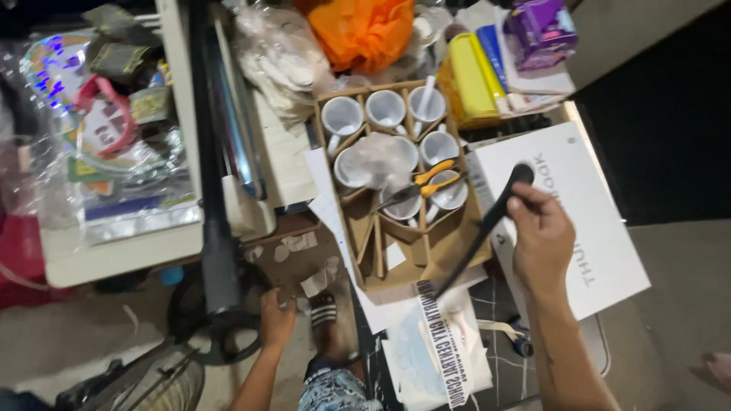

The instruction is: Organizing mugs, stickers, and printing materials in a cluttered print shop workspace.

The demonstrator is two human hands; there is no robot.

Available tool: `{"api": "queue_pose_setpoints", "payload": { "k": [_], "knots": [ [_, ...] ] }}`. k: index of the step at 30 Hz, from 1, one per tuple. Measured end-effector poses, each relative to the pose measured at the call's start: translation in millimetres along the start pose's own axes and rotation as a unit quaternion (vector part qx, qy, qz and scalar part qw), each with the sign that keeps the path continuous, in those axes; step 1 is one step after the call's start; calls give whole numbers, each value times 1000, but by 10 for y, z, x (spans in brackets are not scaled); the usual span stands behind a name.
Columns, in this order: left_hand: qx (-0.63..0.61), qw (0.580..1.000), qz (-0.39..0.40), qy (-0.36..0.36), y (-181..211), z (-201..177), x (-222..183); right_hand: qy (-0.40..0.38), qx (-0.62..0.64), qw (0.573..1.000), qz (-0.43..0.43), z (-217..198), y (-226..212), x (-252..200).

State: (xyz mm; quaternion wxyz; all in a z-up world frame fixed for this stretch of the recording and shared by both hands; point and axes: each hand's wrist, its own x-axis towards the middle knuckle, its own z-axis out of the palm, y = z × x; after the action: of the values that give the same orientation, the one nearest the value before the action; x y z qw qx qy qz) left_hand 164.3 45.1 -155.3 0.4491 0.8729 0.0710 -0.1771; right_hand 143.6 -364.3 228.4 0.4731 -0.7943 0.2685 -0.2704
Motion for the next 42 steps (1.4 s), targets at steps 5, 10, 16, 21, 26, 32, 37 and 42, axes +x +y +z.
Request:
{"api": "queue_pose_setpoints", "payload": {
  "k": [5, 10, 16, 21, 26, 32, 37, 42],
  "knots": [
    [66, 981, 178, 50, 966, -68, -14, 22, -60, 996, 68, -233, 478, -363],
    [-23, 926, 351, 136, 2417, -142, 60, -8, 41, 996, 83, -391, 958, -773],
    [62, 888, 426, 159, 3770, 9, 711, -85, 82, 993, 25, -712, 1912, -1093],
    [71, 879, 446, 154, 3611, 357, 988, -85, 145, 968, 185, -921, 2647, -1361],
    [-175, 919, 344, 83, 3539, 205, 547, -49, 155, 959, 230, -826, 1623, -1475],
    [-670, 704, 76, -222, 3090, 203, 277, -44, 115, 974, 189, -657, 948, -1425],
    [-673, 697, 7, -247, 3040, -171, -63, -4, 239, 956, 169, -569, 844, -1363],
    [-515, 839, 77, -161, 2766, -452, -327, 36, 284, 941, 181, -604, 732, -1358]
  ]
}}
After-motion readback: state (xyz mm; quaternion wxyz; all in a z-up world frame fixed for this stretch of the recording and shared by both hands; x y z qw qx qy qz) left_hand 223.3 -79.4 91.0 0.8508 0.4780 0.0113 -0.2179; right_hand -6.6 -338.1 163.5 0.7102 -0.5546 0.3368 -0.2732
